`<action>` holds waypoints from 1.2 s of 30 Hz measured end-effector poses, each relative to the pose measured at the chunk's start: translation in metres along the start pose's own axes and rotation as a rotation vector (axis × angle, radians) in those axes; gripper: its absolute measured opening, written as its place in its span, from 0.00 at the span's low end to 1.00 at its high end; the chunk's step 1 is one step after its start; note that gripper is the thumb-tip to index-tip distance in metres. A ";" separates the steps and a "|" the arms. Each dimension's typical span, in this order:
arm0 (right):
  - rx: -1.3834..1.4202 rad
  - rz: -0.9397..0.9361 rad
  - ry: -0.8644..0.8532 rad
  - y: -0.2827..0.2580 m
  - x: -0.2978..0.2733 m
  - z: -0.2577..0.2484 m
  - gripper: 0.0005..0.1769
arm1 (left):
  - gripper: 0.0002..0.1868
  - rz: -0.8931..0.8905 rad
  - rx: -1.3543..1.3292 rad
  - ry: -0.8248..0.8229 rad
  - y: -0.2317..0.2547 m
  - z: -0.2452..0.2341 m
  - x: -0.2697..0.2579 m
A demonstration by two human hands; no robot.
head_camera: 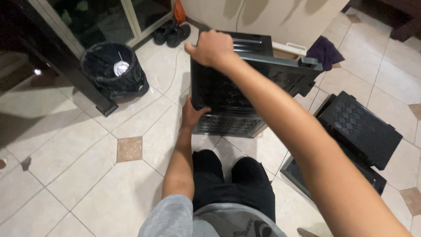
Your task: The person assembles a stack of black plastic crates by hand, inserting beige drawer inserts and securing the lids. They repeatedly open and close the drawers and lids to check fit, then stack the assembled units on the floor.
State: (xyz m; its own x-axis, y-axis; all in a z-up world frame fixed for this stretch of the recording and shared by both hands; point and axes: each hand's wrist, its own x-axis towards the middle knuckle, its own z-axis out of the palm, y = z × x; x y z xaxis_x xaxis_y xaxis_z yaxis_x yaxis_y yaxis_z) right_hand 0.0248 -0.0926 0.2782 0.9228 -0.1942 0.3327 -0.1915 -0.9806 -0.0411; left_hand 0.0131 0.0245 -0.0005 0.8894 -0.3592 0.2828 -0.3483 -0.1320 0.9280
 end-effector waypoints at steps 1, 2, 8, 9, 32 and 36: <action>-0.024 -0.043 0.001 0.001 -0.002 -0.002 0.38 | 0.40 0.067 -0.029 0.007 -0.001 0.000 0.001; -0.049 -0.085 0.002 0.001 -0.010 -0.001 0.39 | 0.42 0.134 -0.059 0.014 -0.002 0.000 -0.001; -0.011 -0.140 0.053 -0.008 -0.020 -0.003 0.32 | 0.40 0.071 -0.199 -0.026 -0.012 0.003 -0.002; 0.004 -0.137 0.062 -0.009 -0.019 -0.003 0.32 | 0.39 0.059 -0.210 -0.026 -0.012 0.003 -0.001; 0.058 -0.187 0.049 0.003 -0.031 -0.019 0.30 | 0.35 0.036 -0.169 -0.017 0.006 0.004 -0.006; 0.049 -0.153 -0.016 0.010 -0.022 -0.017 0.30 | 0.32 -0.046 -0.212 -0.051 0.014 0.006 -0.008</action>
State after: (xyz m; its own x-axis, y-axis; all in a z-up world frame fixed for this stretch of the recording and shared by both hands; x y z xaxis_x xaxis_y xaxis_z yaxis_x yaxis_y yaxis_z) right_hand -0.0029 -0.0980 0.2868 0.9453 -0.0428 0.3234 -0.0325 -0.9988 -0.0374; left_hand -0.0004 0.0194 0.0087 0.8849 -0.4040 0.2317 -0.2331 0.0465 0.9713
